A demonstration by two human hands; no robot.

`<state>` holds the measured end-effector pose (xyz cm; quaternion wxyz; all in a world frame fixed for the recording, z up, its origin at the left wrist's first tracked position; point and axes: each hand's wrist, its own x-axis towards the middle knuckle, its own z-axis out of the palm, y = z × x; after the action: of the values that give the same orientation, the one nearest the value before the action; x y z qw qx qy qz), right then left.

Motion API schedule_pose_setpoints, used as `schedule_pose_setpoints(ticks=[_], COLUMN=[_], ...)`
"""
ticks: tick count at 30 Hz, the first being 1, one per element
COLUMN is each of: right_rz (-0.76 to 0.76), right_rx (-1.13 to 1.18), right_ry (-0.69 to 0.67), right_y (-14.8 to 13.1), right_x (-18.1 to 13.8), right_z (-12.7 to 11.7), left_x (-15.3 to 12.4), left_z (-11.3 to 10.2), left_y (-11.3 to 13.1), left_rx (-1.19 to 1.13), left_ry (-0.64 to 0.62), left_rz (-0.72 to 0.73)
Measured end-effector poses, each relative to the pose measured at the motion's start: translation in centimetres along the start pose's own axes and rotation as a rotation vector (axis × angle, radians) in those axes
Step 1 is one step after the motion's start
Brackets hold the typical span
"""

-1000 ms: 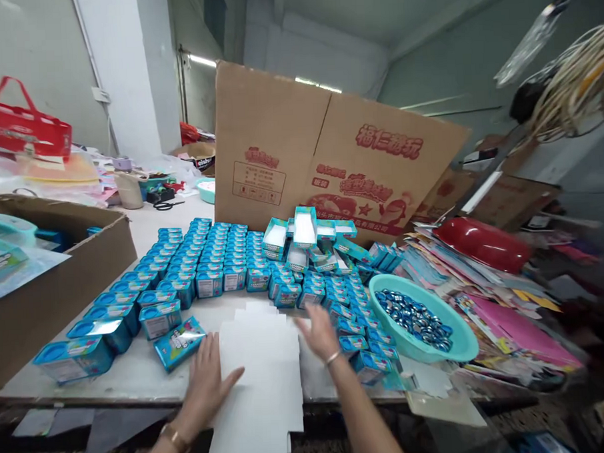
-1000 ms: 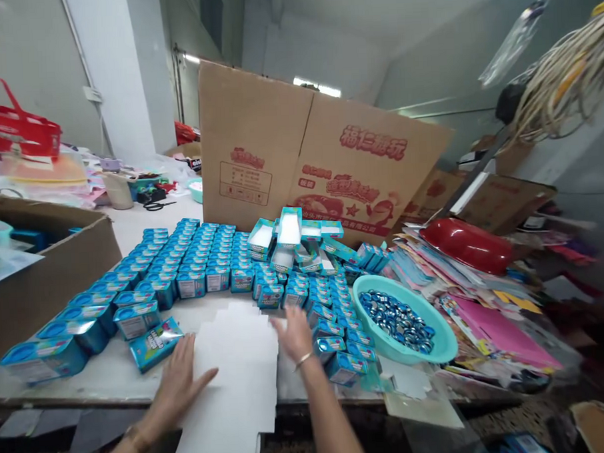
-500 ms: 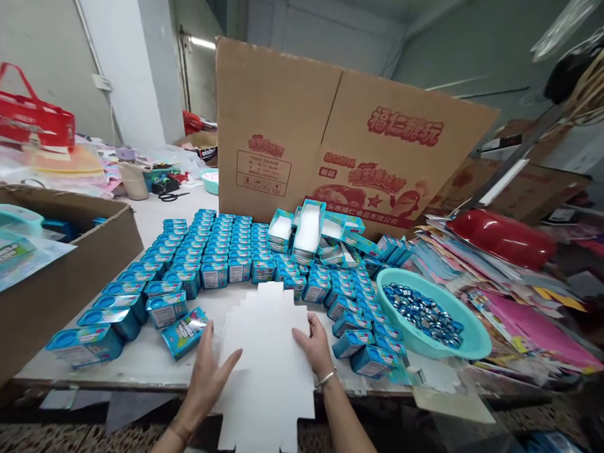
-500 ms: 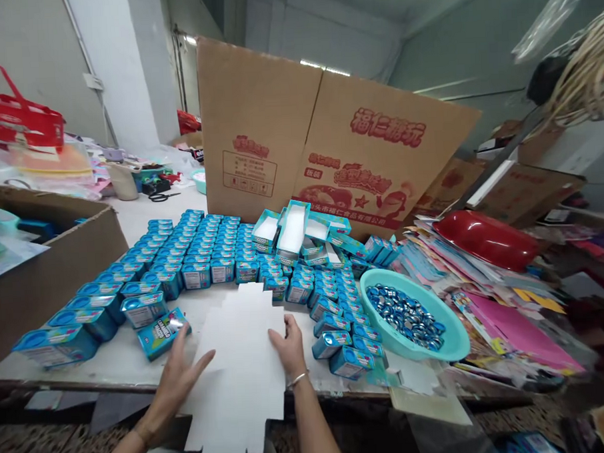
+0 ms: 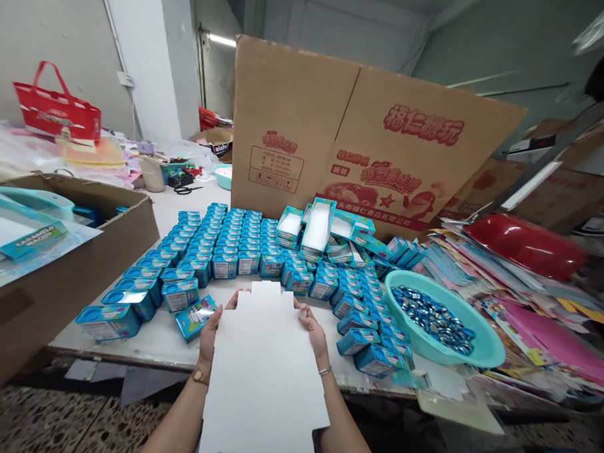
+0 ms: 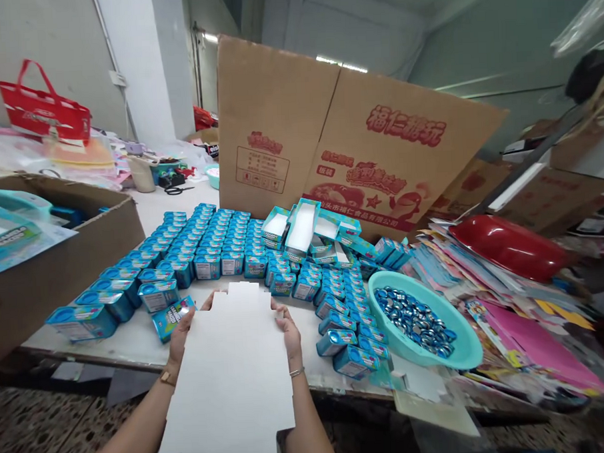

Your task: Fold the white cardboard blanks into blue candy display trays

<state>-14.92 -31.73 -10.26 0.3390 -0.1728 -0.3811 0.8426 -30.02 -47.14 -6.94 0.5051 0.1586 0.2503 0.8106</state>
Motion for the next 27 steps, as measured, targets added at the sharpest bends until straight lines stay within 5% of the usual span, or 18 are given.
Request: schedule_pose_setpoints(ticks=[3,9,13,18,23,27], right_rz=[0.024,-0.061,-0.179,-0.153,-0.220,-0.152], right_rx=[0.020,-0.129,-0.575,-0.760,-0.660,-0.823], right_ry=[0.026,0.029,0.089,0.332,0.553,0.344], right_y=[1.4,2.5,3.4,5.2,6.0,5.0], right_x=[0.2,0.7,1.8,4.3,5.0,4.4], right_z=[-0.6,0.2,2.2,2.7,2.6,2.6], left_x=[-0.8,1.9,4.9,6.6,7.1,7.1], left_z=[-1.6,-2.9,-1.9,-1.8,-2.7,-3.0], left_y=[-0.2,0.5,-2.1,-5.5,-4.5,-3.7], left_rx=[0.058,0.417,0.856,0.791,0.830,0.839], left_ry=[-0.030,0.239,0.352,0.561,0.361,0.266], left_rz=[0.014,0.053,0.164,0.368,0.192,0.102])
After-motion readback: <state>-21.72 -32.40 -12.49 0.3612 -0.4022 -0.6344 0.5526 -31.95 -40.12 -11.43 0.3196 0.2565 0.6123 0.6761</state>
